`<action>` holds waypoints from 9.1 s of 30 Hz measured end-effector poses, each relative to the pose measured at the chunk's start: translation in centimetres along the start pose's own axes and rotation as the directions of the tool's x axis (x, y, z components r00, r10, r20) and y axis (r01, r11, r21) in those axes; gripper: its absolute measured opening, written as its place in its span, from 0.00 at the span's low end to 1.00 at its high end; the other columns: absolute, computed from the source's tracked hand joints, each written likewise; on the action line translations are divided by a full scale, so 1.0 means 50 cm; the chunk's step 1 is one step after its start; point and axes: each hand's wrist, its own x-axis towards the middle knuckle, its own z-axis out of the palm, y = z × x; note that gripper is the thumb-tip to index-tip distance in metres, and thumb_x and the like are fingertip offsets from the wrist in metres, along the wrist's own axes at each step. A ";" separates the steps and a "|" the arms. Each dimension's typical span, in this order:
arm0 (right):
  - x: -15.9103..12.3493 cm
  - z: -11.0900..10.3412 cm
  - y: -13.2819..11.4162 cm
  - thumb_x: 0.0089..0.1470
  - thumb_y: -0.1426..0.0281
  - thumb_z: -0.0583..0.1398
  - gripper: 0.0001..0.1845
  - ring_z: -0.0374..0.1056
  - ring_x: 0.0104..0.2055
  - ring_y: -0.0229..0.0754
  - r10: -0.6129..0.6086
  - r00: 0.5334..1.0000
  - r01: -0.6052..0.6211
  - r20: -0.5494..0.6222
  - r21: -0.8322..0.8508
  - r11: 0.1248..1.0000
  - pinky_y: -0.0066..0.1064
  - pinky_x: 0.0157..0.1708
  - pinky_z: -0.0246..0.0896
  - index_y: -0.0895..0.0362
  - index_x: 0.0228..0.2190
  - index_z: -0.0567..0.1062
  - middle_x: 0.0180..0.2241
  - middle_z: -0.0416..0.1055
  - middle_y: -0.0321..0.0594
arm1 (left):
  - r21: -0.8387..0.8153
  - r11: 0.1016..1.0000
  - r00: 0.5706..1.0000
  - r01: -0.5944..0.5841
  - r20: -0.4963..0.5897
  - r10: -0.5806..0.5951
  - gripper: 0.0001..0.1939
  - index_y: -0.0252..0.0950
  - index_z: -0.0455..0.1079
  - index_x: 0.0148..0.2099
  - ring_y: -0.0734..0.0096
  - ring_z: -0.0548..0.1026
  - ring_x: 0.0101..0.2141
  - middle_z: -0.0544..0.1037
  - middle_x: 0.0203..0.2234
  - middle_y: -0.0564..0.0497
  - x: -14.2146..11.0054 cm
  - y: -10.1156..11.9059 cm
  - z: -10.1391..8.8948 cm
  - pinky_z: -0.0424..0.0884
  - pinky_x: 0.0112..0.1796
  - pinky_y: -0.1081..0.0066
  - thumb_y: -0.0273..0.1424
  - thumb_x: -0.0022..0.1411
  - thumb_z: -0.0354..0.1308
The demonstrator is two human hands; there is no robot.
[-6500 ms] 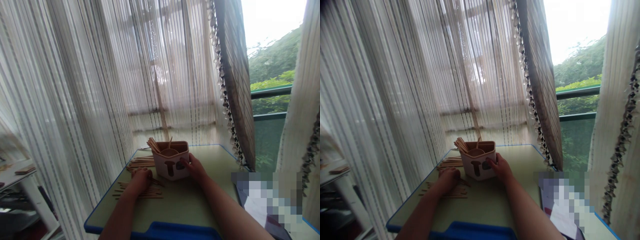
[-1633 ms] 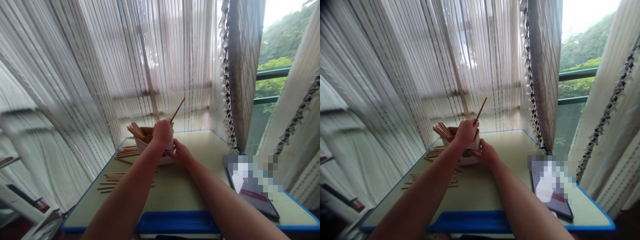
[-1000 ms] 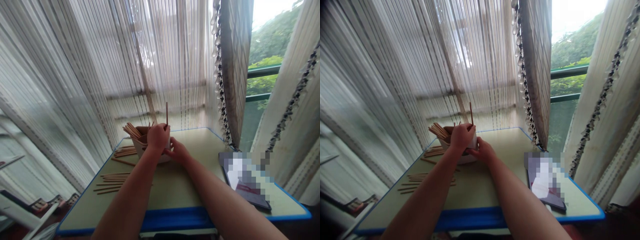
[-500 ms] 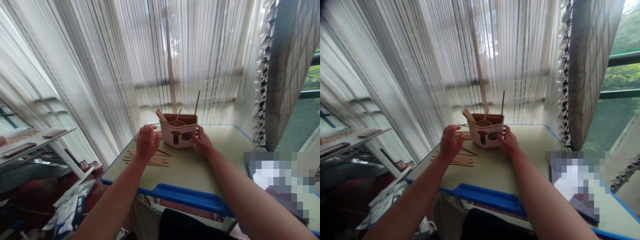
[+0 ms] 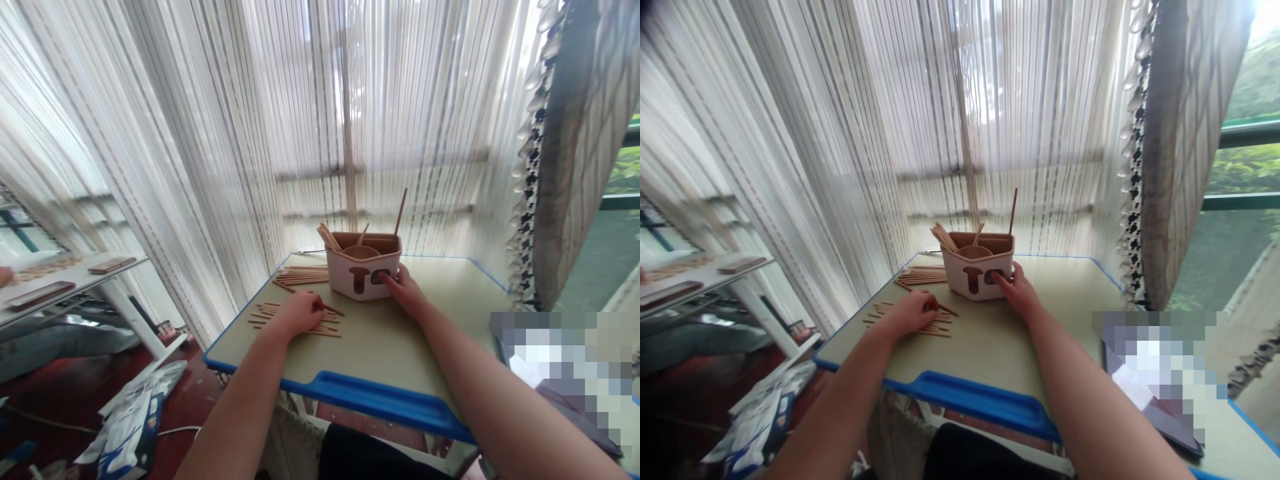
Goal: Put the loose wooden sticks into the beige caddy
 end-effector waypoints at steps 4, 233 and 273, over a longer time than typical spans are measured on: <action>0.006 -0.001 0.005 0.49 0.51 0.58 0.28 0.71 0.41 0.46 0.032 0.999 -0.034 0.039 0.056 0.998 0.39 0.39 0.65 0.53 0.47 0.64 0.41 0.73 0.43 | -0.038 0.999 0.999 0.019 0.032 -0.017 0.11 0.37 0.75 0.38 0.65 0.73 0.36 0.76 0.35 0.47 0.004 -0.003 0.002 0.67 0.39 0.69 0.31 0.55 0.52; -0.504 -0.161 -0.063 0.46 0.65 0.59 0.35 0.51 0.61 0.50 -0.444 0.867 0.450 0.227 -0.740 0.500 0.41 0.59 0.40 0.59 0.56 0.62 0.59 0.59 0.47 | 0.113 0.992 0.678 -0.064 -0.724 0.126 0.38 0.36 0.37 0.67 0.57 0.62 0.53 0.61 0.57 0.37 0.034 0.239 -0.100 0.61 0.52 0.54 0.36 0.61 0.52; -0.504 -0.159 -0.047 0.45 0.61 0.59 0.37 0.50 0.61 0.50 -0.447 0.866 0.449 0.223 -0.740 0.501 0.42 0.59 0.41 0.58 0.57 0.61 0.59 0.59 0.45 | 0.259 0.903 0.932 0.342 -0.216 -0.291 0.18 0.37 0.72 0.45 0.57 0.73 0.45 0.76 0.42 0.41 -0.066 0.210 0.062 0.67 0.43 0.62 0.36 0.64 0.43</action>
